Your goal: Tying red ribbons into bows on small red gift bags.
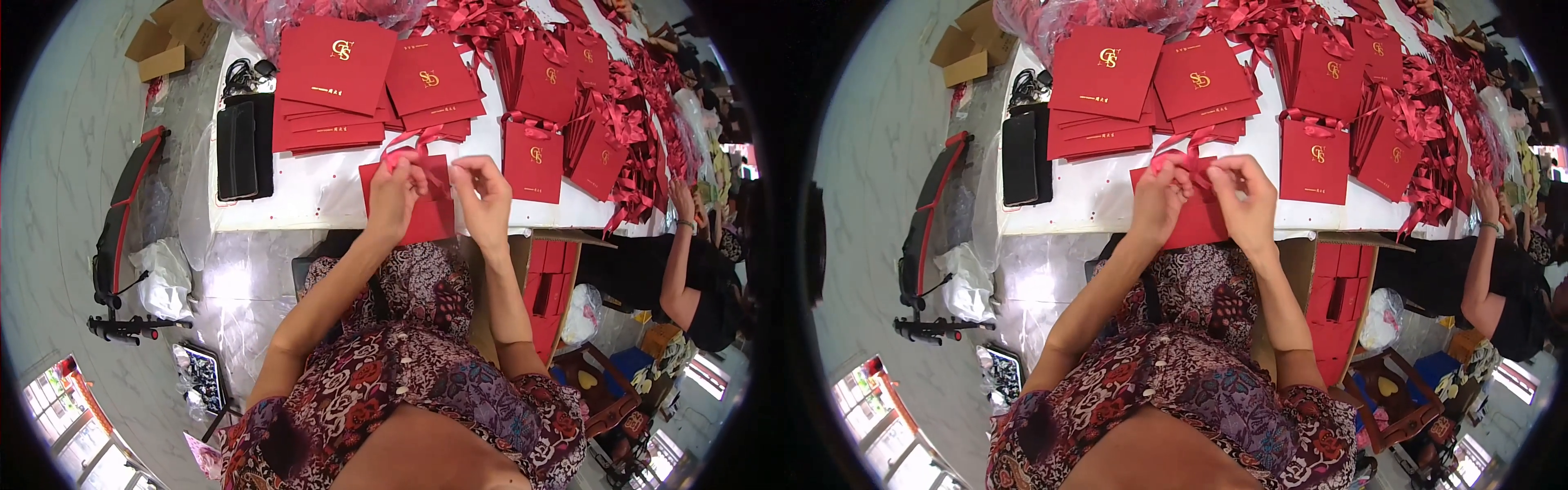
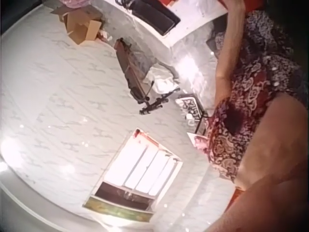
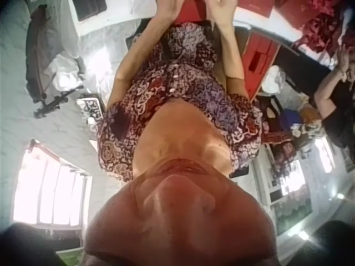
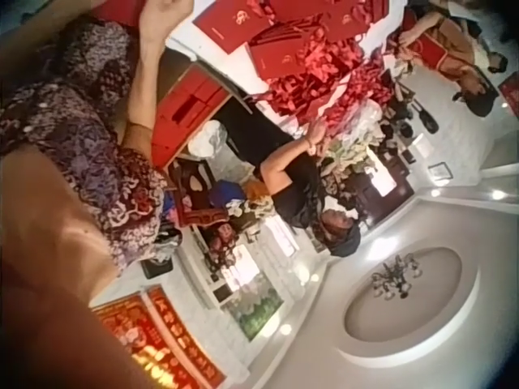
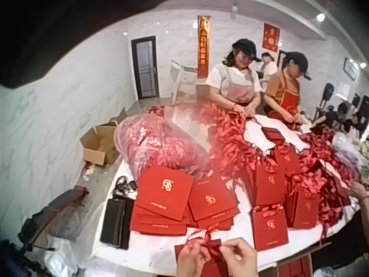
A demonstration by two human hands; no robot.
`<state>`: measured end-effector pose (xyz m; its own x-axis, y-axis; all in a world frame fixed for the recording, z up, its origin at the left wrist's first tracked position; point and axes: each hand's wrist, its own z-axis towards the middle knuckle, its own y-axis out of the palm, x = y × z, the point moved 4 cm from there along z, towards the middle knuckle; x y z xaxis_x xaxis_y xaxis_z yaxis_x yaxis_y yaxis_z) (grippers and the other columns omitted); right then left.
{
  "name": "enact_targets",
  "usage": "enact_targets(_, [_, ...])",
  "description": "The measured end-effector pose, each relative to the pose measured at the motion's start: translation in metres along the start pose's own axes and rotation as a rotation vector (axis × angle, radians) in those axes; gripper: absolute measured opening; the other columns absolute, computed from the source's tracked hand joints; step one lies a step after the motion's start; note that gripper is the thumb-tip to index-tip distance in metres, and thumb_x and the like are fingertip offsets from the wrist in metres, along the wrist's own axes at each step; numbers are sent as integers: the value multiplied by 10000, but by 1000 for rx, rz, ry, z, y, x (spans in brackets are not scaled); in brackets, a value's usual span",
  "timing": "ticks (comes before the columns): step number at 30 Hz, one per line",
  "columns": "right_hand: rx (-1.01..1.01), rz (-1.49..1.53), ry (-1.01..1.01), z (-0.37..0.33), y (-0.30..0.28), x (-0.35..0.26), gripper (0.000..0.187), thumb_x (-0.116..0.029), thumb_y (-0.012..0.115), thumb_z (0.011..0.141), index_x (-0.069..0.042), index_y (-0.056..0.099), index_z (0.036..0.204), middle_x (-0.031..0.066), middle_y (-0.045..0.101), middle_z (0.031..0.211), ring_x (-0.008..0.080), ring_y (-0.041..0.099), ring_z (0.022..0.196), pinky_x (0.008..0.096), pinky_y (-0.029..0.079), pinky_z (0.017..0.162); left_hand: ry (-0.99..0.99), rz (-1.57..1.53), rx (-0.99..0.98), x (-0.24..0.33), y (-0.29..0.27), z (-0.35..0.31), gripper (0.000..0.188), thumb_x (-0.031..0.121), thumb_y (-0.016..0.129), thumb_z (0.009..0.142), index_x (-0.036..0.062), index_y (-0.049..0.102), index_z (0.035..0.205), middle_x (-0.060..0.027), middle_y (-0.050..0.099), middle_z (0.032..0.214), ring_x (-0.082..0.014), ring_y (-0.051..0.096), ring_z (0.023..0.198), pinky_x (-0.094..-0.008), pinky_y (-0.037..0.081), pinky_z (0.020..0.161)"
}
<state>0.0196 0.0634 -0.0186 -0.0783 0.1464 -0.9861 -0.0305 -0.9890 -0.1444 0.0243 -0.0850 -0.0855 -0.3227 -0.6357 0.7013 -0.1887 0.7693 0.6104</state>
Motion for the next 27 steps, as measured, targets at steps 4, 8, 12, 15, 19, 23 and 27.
enact_targets(4, [-127, 27, 191, -20, 1, 16, 257, -203, 567, 1019, 25, 685, 1023, 25, 685, 845, 76, 601, 739, 216, 495, 690, -90, -510, 38, 9, -1, 3, 159, 178, 471, 1048, 52, 566, 1072, -26, 547, 788, -152, 522, 733, -301, 460, 737])
enact_targets(8, [-127, 118, 457, -21, 15, 33, 307, -261, 541, 1035, -2, 703, 1056, 26, 709, 901, 54, 611, 752, 202, 484, 649, -149, -615, 5, 4, 5, -2, 160, 183, 477, 1050, 49, 557, 1087, -33, 553, 795, -158, 532, 733, -306, 465, 719])
enact_targets(12, [56, 522, 404, -2, 22, 34, 306, -244, 513, 1050, -11, 698, 1123, 30, 703, 964, 67, 613, 804, 213, 498, 722, -111, -415, -18, -6, 8, -9, 144, 179, 499, 1039, 62, 560, 1096, -26, 561, 808, -153, 537, 760, -294, 466, 727])
enact_targets(15, [-44, 440, 246, 1, 18, 29, 300, -221, 496, 1057, 4, 681, 1130, 49, 697, 1008, 95, 635, 877, 237, 515, 802, -153, -400, -56, -11, 11, -13, 142, 177, 493, 1041, 65, 569, 1084, -29, 569, 813, -158, 549, 771, -299, 474, 742])
enact_targets(19, [-138, 276, 117, -5, 20, 14, 234, -135, 536, 1032, 24, 660, 1150, 75, 689, 1016, 113, 660, 939, 251, 528, 835, -256, -598, -99, -14, 8, -14, 145, 155, 479, 1035, 48, 555, 1100, -32, 570, 868, -147, 553, 816, -298, 481, 770])
enact_targets(23, [-142, 242, 130, -13, 20, 7, 186, -4, 606, 960, 34, 659, 1134, 75, 676, 952, 124, 674, 914, 251, 539, 776, -270, -521, 47, -7, 17, -19, 138, 117, 454, 1025, 48, 544, 1105, -21, 557, 910, -122, 548, 829, -289, 476, 774])
enact_targets(27, [-208, -72, -43, -9, 8, -6, 201, 3, 618, 937, 6, 672, 1131, 93, 678, 949, 144, 687, 904, 261, 544, 770, -242, -503, -63, -12, 11, -20, 164, 121, 462, 1025, 41, 542, 1144, -23, 565, 929, -124, 551, 837, -283, 478, 777])
